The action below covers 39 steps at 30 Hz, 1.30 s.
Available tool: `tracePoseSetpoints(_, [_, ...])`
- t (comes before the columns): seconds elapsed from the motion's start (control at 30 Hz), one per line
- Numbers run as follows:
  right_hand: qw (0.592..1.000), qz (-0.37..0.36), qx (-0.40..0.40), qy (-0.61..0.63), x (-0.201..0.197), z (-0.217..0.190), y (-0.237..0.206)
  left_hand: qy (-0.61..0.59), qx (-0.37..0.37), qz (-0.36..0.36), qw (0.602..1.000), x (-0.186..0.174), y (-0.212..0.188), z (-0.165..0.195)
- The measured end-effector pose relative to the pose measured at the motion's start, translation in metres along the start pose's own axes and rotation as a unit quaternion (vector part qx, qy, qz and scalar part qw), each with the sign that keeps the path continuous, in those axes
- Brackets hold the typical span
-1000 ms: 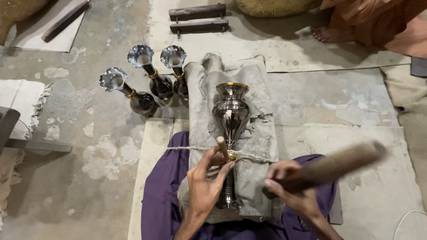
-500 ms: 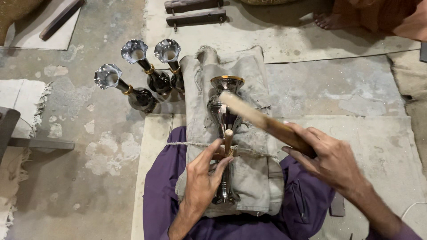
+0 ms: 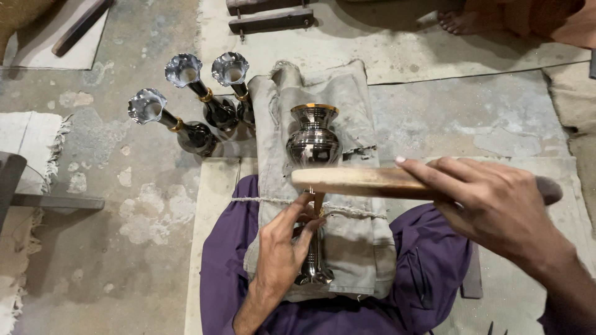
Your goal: The person sits on the floor holding a small punch against a brass vase resting on a cloth-covered sandbag, and repeatedly strikes the punch with a wooden mallet to shape the vase's surface, repositioning the punch around the metal as they work.
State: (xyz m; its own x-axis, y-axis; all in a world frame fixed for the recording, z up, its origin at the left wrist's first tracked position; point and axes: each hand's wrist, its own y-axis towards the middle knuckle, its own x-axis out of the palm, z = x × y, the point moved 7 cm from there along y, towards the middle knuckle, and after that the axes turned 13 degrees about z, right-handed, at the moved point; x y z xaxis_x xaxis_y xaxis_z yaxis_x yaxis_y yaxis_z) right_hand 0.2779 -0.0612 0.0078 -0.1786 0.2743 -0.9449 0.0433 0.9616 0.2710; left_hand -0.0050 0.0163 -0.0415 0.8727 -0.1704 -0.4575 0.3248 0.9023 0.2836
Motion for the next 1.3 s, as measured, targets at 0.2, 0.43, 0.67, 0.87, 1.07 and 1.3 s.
tracePoseSetpoints(0.2, [0.999, -0.027, 0.003, -0.047, 0.001, 0.001, 0.002, -0.006, -0.056, -0.036, 0.998, 0.002, 0.007, 0.001])
tracePoseSetpoints(0.43, [0.996, -0.055, 0.07, 0.03, 0.018, 0.019, -0.014, -0.002, 0.003, -0.027, 1.0, 0.001, 0.014, 0.014])
tracePoseSetpoints(0.67, [0.991, 0.039, 0.091, 0.085, 0.024, 0.025, -0.032, 0.043, 0.018, -0.082, 0.996, 0.016, 0.019, 0.009])
tracePoseSetpoints(0.87, [0.974, -0.001, 0.188, 0.129, 0.05, 0.032, -0.051, 0.059, 0.026, -0.122, 0.99, 0.016, 0.024, 0.024])
tracePoseSetpoints(1.07, [0.957, 0.05, 0.221, 0.181, 0.07, 0.039, -0.088, 0.093, 0.042, -0.18, 0.978, 0.024, 0.031, 0.038])
tracePoseSetpoints(1.3, [0.94, 0.078, 0.222, 0.248, 0.097, 0.039, -0.125, 0.114, 0.101, -0.238, 0.959, 0.033, 0.031, 0.041])
